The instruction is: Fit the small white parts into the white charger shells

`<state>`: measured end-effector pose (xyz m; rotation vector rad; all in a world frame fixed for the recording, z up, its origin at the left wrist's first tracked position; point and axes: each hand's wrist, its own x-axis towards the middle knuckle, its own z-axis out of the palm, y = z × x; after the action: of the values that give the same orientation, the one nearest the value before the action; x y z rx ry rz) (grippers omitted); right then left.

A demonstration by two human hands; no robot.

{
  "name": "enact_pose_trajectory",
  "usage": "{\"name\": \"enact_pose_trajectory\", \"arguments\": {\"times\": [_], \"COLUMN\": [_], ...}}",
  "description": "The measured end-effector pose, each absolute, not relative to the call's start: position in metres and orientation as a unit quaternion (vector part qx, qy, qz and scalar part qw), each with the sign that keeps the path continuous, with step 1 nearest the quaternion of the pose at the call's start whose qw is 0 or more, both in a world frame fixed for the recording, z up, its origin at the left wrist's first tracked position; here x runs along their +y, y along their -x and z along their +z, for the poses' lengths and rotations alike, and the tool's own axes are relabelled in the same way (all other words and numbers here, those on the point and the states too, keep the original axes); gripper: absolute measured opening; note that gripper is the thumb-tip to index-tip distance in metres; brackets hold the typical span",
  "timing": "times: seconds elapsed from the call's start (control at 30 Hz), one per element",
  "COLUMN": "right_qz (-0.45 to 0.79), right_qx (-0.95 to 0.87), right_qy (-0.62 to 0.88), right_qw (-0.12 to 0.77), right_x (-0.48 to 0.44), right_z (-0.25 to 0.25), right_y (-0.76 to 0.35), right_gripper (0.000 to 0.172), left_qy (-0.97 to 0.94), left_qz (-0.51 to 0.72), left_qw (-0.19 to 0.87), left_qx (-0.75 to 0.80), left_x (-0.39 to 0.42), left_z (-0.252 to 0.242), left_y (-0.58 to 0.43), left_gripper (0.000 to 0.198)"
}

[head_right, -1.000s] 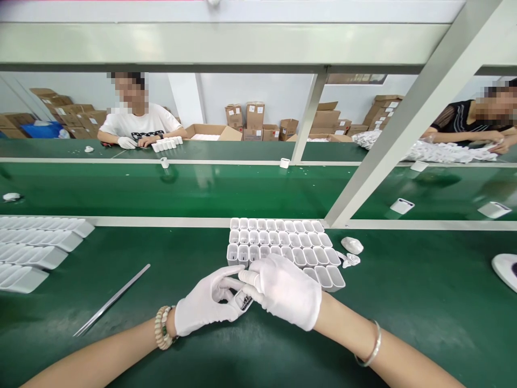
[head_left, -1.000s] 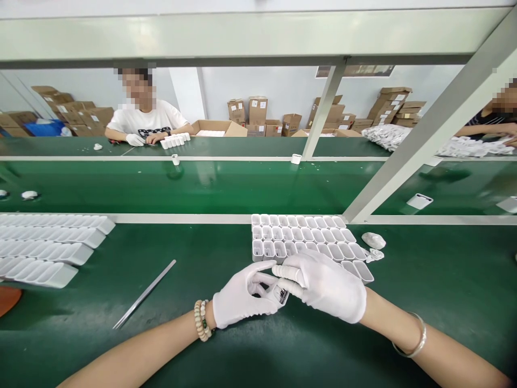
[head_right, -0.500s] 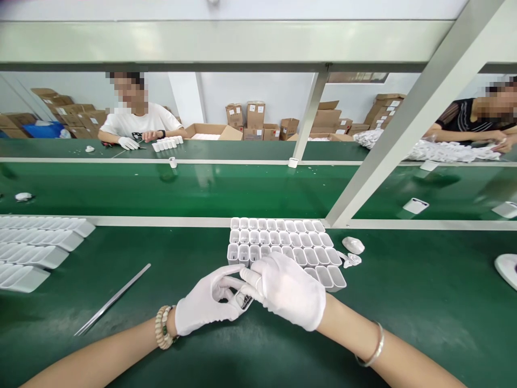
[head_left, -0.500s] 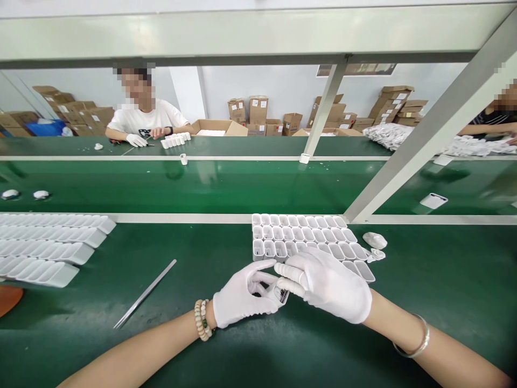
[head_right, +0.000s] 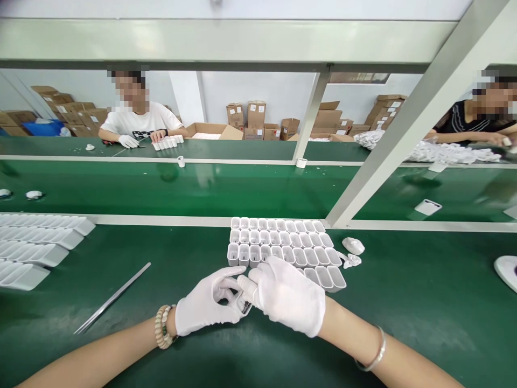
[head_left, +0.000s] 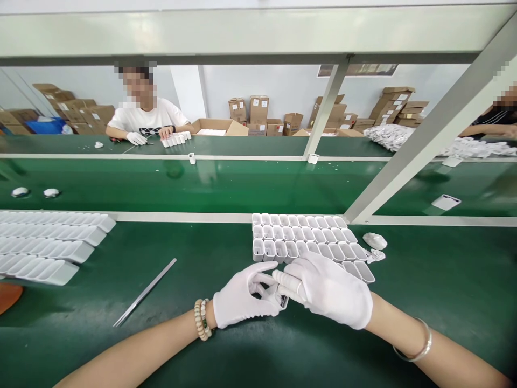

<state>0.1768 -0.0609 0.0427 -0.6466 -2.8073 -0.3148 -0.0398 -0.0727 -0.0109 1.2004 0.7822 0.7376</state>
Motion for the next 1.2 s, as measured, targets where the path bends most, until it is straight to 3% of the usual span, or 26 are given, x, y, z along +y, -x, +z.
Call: {"name": "enact_pose_trajectory", "arguments": {"times": [0.23, 0.37, 0.47, 0.53, 0.67, 0.8, 0.93, 1.2], "right_qz": [-0.117, 0.085, 0.257, 0.298, 0.313, 0.314, 0.344, 0.344], "right_qx": [-0.964, -0.950, -0.904, -0.886, -0.871, -0.854, -0.839, -0.841], "right_qy": [0.197, 0.273, 0.318, 0.331, 0.363, 0.411, 0.414, 0.401], "right_qw": [0.137, 0.127, 0.124, 0.126, 0.108, 0.064, 0.085, 0.118], "right_x": [-0.063, -0.056, -0.051, -0.050, -0.057, -0.065, -0.067, -0.068], "right_z": [0.039, 0.042, 0.046, 0.049, 0.058, 0.060, 0.052, 0.050], "right_y": [-0.171, -0.170, -0.174, -0.175, -0.170, -0.162, -0.161, -0.161], "right_gripper": [0.042, 0.032, 0.041, 0.043, 0.038, 0.059, 0.048, 0.053], "left_qy": [-0.550, -0.530, -0.527, -0.527, -0.532, -0.555, -0.580, -0.632], "left_qz": [0.328, 0.326, 0.321, 0.328, 0.347, 0.355, 0.348, 0.339], "left_qw": [0.682, 0.704, 0.710, 0.709, 0.701, 0.674, 0.655, 0.622], "left_qx": [0.353, 0.341, 0.339, 0.335, 0.324, 0.334, 0.336, 0.314], "left_x": [-0.073, -0.074, -0.073, -0.073, -0.072, -0.072, -0.072, -0.071], "left_z": [-0.013, -0.015, -0.017, -0.019, -0.024, -0.031, -0.032, -0.007], "left_y": [0.040, 0.041, 0.043, 0.043, 0.042, 0.040, 0.038, 0.029], "left_gripper": [0.082, 0.086, 0.090, 0.091, 0.089, 0.089, 0.086, 0.065]}}
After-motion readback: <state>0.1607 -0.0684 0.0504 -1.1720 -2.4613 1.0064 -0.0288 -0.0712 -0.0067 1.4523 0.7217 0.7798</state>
